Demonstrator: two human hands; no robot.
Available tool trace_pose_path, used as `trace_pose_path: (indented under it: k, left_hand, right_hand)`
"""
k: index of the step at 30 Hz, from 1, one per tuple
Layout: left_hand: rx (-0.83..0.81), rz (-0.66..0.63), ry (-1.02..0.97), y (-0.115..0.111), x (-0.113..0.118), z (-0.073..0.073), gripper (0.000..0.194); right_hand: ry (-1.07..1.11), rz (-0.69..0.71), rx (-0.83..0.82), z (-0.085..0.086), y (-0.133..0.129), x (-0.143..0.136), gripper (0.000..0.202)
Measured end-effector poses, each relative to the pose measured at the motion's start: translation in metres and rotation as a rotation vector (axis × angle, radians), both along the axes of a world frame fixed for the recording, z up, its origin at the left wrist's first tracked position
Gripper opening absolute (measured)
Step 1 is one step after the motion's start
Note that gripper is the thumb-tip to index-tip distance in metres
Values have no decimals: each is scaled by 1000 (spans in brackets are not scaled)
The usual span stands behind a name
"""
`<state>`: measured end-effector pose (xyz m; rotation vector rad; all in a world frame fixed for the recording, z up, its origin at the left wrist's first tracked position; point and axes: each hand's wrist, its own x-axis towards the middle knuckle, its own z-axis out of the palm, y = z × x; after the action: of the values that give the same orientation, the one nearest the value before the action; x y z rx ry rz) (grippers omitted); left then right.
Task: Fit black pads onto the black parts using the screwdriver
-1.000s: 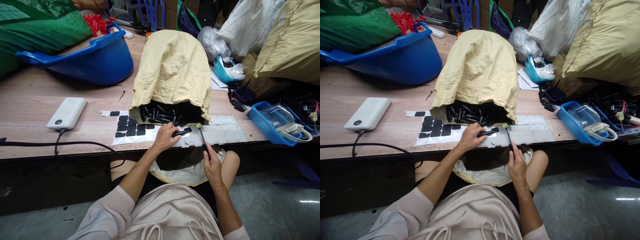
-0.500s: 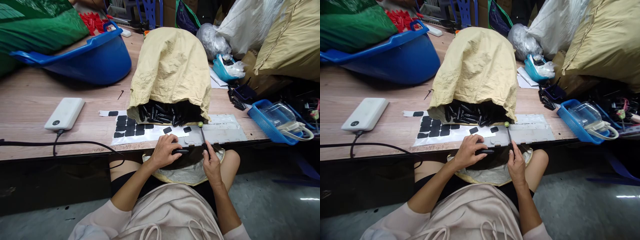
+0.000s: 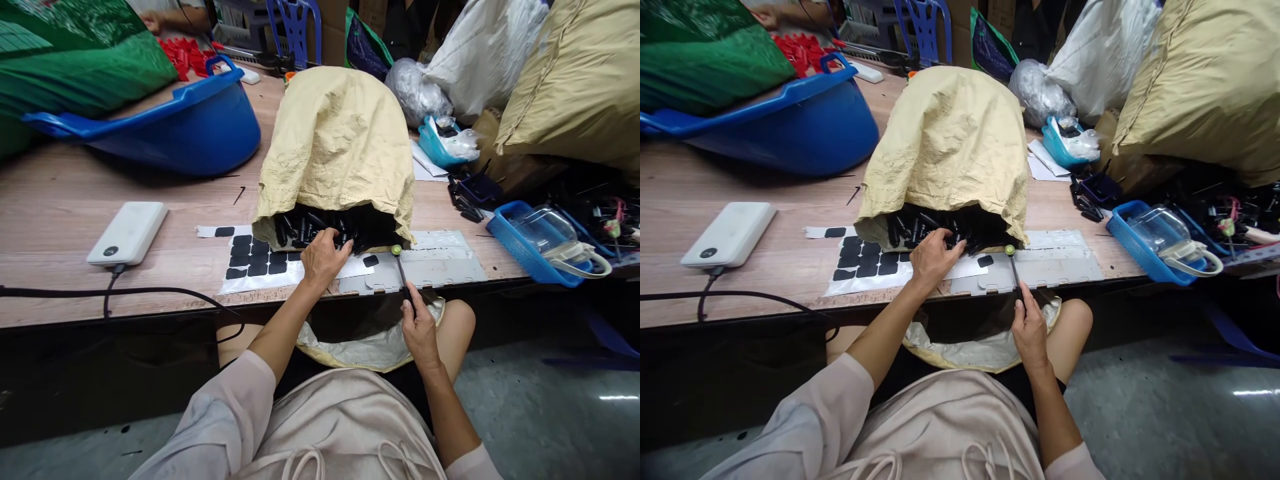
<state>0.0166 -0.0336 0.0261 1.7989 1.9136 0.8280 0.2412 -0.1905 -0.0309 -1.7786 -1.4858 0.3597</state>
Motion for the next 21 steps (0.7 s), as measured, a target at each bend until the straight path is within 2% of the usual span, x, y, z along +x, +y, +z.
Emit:
trace_pose_path:
  k: [2,5,9,16,21]
  left_hand:
    - [-44,-14,36,9,2,4,28]
    - [-76,-40,59,10,0,8,25]
    - [-95,-27,80,-2,-11,6,20]
    - [-21,-113,103,-33,-30,-6,18]
    - [13,-128,149,-34,-29,-12,21]
  right_hand:
    - [5,1,-1,-1,0,0,50]
    - [14,-6,-9,0,0,0,51]
    - [15,-7,-19,2,-1,-1,51]
    - [6,3,-11,2,-1,0,50]
    - [3,-2,-6,0,-1,0,51]
